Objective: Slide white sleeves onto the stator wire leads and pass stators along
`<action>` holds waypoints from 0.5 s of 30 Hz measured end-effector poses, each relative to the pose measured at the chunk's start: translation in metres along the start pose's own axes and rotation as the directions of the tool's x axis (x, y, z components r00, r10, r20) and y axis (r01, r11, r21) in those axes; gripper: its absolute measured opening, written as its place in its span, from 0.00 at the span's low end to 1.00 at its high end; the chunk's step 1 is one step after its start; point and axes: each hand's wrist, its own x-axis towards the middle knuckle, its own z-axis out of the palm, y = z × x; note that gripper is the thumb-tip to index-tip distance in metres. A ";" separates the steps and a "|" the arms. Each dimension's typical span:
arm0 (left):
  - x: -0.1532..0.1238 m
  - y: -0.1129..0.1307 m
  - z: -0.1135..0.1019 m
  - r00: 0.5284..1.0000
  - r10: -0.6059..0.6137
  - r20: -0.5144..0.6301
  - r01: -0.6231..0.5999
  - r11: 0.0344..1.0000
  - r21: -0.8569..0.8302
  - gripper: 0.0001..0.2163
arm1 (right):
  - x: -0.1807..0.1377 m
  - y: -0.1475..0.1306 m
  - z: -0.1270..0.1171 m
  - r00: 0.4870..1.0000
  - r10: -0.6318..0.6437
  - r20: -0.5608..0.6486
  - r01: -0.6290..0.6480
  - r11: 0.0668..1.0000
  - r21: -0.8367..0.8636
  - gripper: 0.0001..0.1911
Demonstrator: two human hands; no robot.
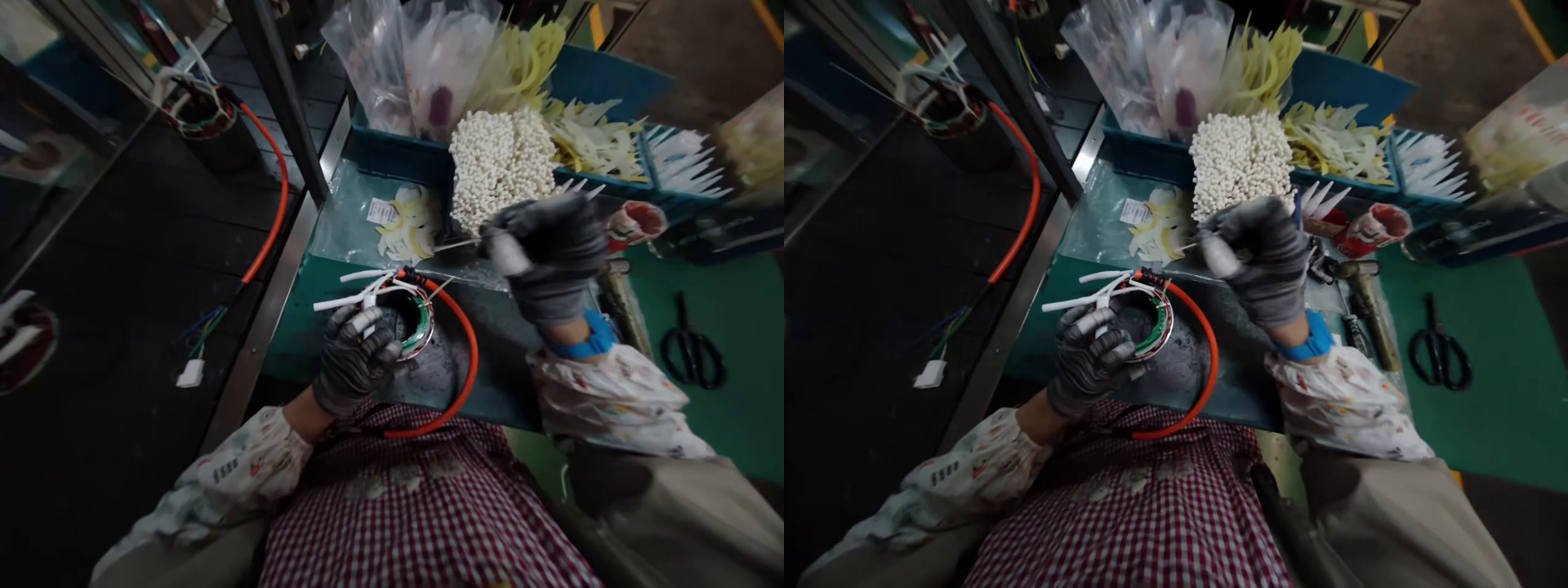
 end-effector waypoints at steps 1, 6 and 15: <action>-0.001 -0.002 -0.001 1.000 0.006 0.006 -0.006 1.000 -0.007 0.07 | -0.004 -0.010 -0.010 0.996 0.040 -0.078 -0.037 0.998 0.041 0.12; -0.005 -0.006 -0.005 0.999 0.022 0.028 -0.021 0.999 -0.038 0.03 | -0.039 -0.048 -0.047 0.942 0.314 0.121 -0.332 0.924 0.188 0.11; 0.005 0.002 -0.007 1.000 0.002 0.013 -0.002 1.000 0.006 0.05 | -0.100 -0.060 -0.026 0.814 0.535 0.226 -0.579 0.776 0.249 0.12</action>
